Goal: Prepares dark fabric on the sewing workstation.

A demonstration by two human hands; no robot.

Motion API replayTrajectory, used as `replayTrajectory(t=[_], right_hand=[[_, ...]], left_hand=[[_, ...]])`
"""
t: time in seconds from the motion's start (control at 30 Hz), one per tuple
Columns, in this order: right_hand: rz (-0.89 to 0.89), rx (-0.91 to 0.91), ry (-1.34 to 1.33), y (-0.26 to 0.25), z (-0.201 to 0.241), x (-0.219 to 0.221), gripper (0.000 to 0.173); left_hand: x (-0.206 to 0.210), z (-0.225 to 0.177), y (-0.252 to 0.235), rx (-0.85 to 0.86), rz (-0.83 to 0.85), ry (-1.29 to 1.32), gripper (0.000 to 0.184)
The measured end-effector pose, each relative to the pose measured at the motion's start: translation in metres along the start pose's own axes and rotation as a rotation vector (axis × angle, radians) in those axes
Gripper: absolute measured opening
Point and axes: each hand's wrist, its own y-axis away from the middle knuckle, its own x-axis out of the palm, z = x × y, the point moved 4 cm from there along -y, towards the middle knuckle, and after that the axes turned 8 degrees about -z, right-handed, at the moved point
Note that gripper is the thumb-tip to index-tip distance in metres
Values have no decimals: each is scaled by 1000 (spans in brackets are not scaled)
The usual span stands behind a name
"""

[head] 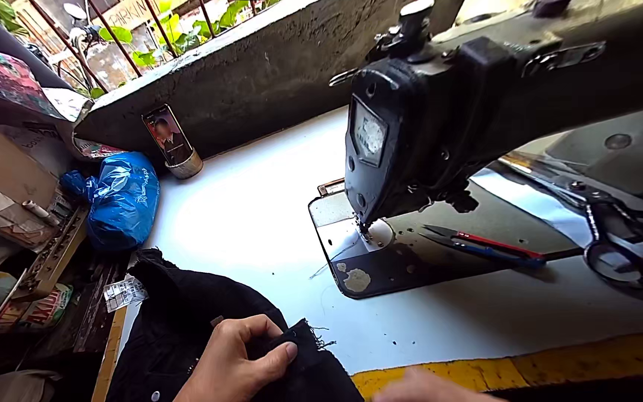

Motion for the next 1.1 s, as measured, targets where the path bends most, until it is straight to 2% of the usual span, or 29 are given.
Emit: replayTrajectory(t=[0.1, 0.17, 0.23, 0.3, 0.33, 0.4, 0.53, 0.6, 0.7, 0.8, 0.97, 1.1], right_hand=[[-283, -101, 86, -30, 2, -1, 48], [-348, -127, 120, -47, -6, 13, 57], [-276, -101, 70, -55, -11, 30, 47], [-194, -65, -38, -58, -22, 44, 31], [-171, -45, -106, -58, -30, 49, 29], [-177, -36, -138, -54, -35, 51, 29], [-168, -29, -105, -51, -33, 53, 27], [-154, -18, -133, -51, -34, 52, 26], [-155, -12, -166, -52, -36, 52, 27], [-155, 1, -183, -52, -36, 52, 27], [-173, 4, -172, -51, -36, 53, 27], [-255, 49, -229, -50, -39, 51, 23]], left_hand=[[3, -28, 7, 127, -24, -149, 17], [9, -37, 10, 129, -29, -135, 16], [14, -32, 11, 106, -52, -90, 16], [17, -15, 11, 52, -63, -35, 17], [18, -4, 11, 12, -61, -3, 19], [22, 15, 10, -46, -66, 64, 26], [24, 20, 12, -40, -89, 107, 36], [22, 18, 13, -38, -26, 127, 31], [20, 17, 13, -120, 96, 256, 12], [21, 16, 11, -169, 126, 289, 2], [23, 15, 9, -227, 100, 288, 11], [23, 15, 7, -256, 61, 279, 16]])
